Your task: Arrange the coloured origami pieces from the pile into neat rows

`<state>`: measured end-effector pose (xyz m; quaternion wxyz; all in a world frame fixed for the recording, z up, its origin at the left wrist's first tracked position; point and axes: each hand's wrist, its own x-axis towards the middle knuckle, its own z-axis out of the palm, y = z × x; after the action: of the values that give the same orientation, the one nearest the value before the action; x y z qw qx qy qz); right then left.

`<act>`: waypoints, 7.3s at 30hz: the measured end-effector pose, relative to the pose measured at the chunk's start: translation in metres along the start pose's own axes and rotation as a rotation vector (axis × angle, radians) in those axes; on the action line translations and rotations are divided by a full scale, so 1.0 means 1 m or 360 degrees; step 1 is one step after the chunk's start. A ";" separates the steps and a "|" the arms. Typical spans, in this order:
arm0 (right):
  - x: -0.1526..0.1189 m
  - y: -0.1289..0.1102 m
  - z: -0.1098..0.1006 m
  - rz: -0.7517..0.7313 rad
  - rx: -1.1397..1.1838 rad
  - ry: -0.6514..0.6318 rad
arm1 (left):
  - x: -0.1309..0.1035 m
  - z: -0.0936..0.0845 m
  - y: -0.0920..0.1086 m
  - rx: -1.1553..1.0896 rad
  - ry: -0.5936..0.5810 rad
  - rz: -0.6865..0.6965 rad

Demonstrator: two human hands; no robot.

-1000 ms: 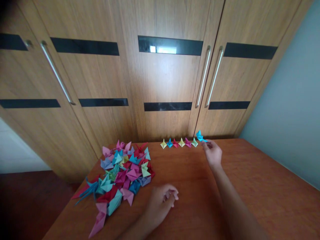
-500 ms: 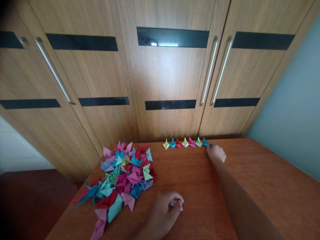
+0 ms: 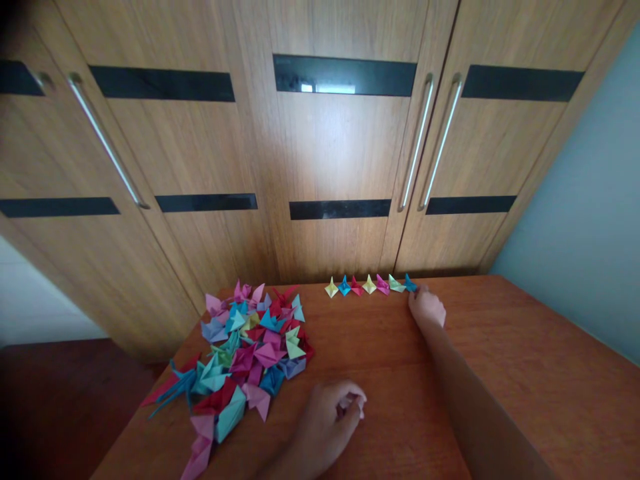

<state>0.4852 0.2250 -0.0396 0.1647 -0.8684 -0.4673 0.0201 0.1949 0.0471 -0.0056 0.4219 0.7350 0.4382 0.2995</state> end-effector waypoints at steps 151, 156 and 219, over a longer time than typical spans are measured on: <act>-0.092 -0.008 -0.007 -0.0205 0.0315 0.0010 | 0.032 0.014 -0.009 -0.0035 0.0161 0.0184; -0.111 -0.012 -0.011 -0.0346 0.0371 -0.0068 | 0.018 0.001 0.004 0.0378 0.0170 0.0288; -0.145 -0.039 -0.030 -0.0812 0.2172 -0.1046 | 0.043 -0.006 -0.007 -0.1048 0.0631 -0.0159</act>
<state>0.3782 0.1183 -0.0171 0.5132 -0.3919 -0.5608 0.5182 0.2066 0.0895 -0.0057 0.5564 0.4658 0.4270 0.5395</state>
